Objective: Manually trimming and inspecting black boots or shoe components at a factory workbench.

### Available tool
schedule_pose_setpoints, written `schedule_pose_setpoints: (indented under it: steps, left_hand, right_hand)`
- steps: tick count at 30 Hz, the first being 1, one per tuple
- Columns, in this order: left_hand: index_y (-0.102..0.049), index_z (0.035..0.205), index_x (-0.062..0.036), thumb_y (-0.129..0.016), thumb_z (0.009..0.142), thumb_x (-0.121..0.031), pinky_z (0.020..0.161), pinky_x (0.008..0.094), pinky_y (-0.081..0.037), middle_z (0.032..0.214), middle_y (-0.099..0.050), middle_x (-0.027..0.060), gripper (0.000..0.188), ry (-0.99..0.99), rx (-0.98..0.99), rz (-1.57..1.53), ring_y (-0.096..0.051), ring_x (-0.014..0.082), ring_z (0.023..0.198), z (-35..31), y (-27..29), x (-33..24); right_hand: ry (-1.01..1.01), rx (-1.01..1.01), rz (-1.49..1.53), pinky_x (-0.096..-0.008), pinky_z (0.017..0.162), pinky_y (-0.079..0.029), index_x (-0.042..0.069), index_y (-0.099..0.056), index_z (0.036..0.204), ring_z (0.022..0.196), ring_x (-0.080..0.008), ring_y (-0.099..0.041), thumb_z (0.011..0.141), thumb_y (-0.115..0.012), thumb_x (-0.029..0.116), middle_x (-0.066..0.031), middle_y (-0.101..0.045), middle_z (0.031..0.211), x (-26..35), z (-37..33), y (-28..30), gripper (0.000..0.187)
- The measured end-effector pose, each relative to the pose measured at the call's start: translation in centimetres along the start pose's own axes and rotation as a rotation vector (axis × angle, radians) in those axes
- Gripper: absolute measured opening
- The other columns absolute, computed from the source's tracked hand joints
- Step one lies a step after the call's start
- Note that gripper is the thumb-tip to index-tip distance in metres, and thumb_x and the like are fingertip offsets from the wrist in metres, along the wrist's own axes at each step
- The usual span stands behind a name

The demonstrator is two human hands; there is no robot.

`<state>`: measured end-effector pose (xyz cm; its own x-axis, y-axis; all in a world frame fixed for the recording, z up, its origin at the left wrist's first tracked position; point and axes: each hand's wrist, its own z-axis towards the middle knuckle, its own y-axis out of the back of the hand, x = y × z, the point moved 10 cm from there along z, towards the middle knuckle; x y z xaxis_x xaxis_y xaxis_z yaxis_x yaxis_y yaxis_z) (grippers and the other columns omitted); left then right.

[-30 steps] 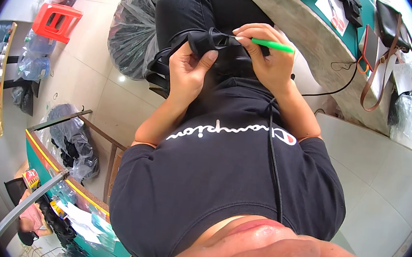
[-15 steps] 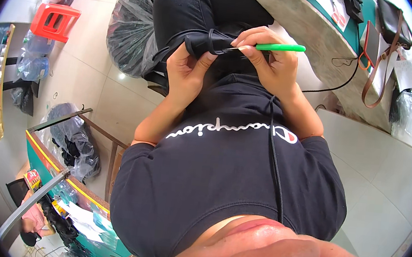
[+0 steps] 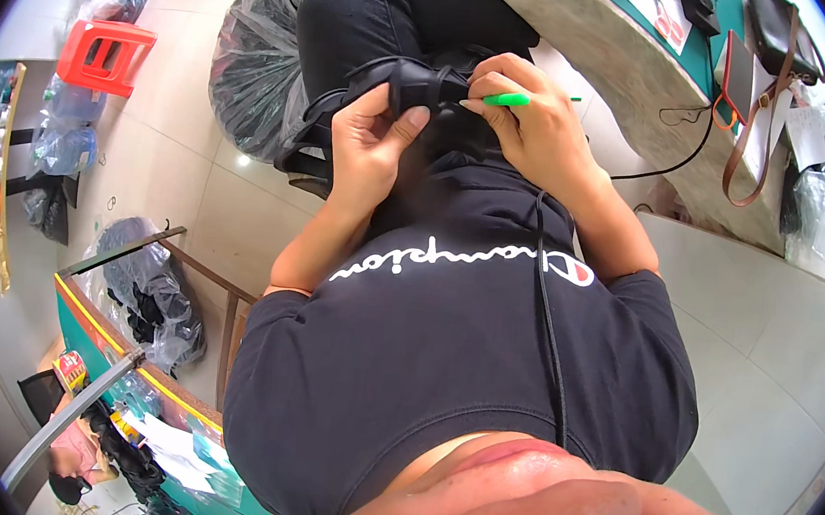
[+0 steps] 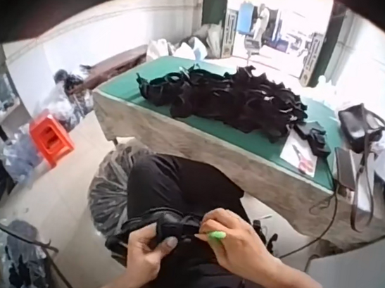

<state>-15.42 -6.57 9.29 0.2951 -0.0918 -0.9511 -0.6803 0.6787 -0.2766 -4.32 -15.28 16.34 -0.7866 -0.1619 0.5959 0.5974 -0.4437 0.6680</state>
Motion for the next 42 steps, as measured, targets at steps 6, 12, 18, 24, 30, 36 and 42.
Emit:
schedule_pose_setpoints:
  steps: [6, 12, 18, 24, 30, 36, 42]
  left_hand:
    - [-0.051, 0.116, -0.0001, -0.06, 0.086, 0.005, 0.084, 0.0241, -0.046, 0.102, -0.062, 0.0058, 0.032, 0.047, 0.053, -0.291, -0.059, 0.0108, 0.092, 0.7, -0.2, 0.1]
    - [-0.051, 0.115, -0.0009, -0.063, 0.084, 0.003, 0.089, 0.0251, -0.044, 0.106, -0.06, 0.0055, 0.033, 0.103, 0.1, -0.194, -0.057, 0.0109, 0.098, 0.4, -0.3, 0.4]
    - [-0.049, 0.123, -0.0002, -0.066, 0.081, 0.002, 0.092, 0.0247, -0.041, 0.111, -0.059, 0.0054, 0.046, 0.186, 0.175, -0.227, -0.055, 0.0117, 0.104, 0.4, -0.6, 1.4]
    - [-0.054, 0.121, 0.003, -0.066, 0.079, 0.002, 0.094, 0.025, -0.039, 0.115, -0.061, 0.0071, 0.044, 0.245, 0.241, -0.282, -0.056, 0.0131, 0.105, 0.3, -0.6, 1.4]
    - [-0.051, 0.124, 0.0027, -0.06, 0.073, 0.006, 0.097, 0.0323, -0.04, 0.122, -0.057, 0.0118, 0.052, 0.205, 0.236, -0.637, -0.056, 0.0207, 0.109, 0.5, 0.3, -0.3]
    - [-0.05, 0.129, -0.007, -0.07, 0.073, -0.005, 0.11, 0.0496, -0.022, 0.11, -0.059, -0.0002, 0.059, 0.099, 0.286, -0.875, -0.045, 0.025, 0.122, 0.3, 1.6, -1.4]
    - [-0.047, 0.135, -0.013, -0.057, 0.088, -0.014, 0.11, 0.0456, -0.025, 0.085, -0.048, -0.0011, 0.048, 0.181, 0.346, -1.217, -0.055, 0.0149, 0.084, 0.9, -0.5, -1.0]
  right_hand:
    - [0.246, -0.058, 0.196, -0.0298, 0.065, -0.052, 0.002, -0.063, 0.083, 0.079, -0.024, -0.065, 0.073, -0.069, 0.0, -0.0099, -0.065, 0.098, 2.4, 0.7, 0.9, 0.012]
    - [0.358, -0.204, 0.109, -0.0281, 0.064, -0.054, 0.001, -0.064, 0.083, 0.074, -0.0239, -0.067, 0.073, -0.066, -0.004, -0.0113, -0.068, 0.089, 2.8, 0.5, 0.7, 0.011]
    - [0.11, -0.43, 0.238, -0.0246, 0.069, -0.054, -0.003, -0.061, 0.091, 0.076, -0.0162, -0.067, 0.09, -0.057, 0.0, -0.0121, -0.07, 0.089, -2.5, 1.1, 2.2, 0.006]
    - [-0.049, -0.649, 0.287, -0.0266, 0.07, -0.056, -0.005, -0.059, 0.092, 0.076, -0.0182, -0.068, 0.092, -0.056, 0.003, -0.0173, -0.069, 0.09, -5.7, -0.1, 5.4, 0.008]
    - [-0.141, -0.925, 0.31, -0.0357, 0.07, -0.059, -0.007, -0.059, 0.095, 0.073, -0.0224, -0.068, 0.091, -0.058, 0.008, -0.019, -0.067, 0.087, -8.5, -2.9, 11.5, 0.015]
    - [-0.012, -1.296, 0.35, -0.0373, 0.069, -0.06, -0.01, -0.057, 0.088, 0.072, -0.0259, -0.068, 0.092, -0.056, 0.008, -0.0219, -0.066, 0.084, -11.9, -7.9, 17.0, 0.019]
    - [-0.109, -1.24, 0.466, -0.0377, 0.073, -0.059, -0.006, -0.058, 0.091, 0.077, -0.0239, -0.066, 0.093, -0.055, 0.007, -0.0202, -0.065, 0.089, -13.4, -9.8, 17.4, 0.014]
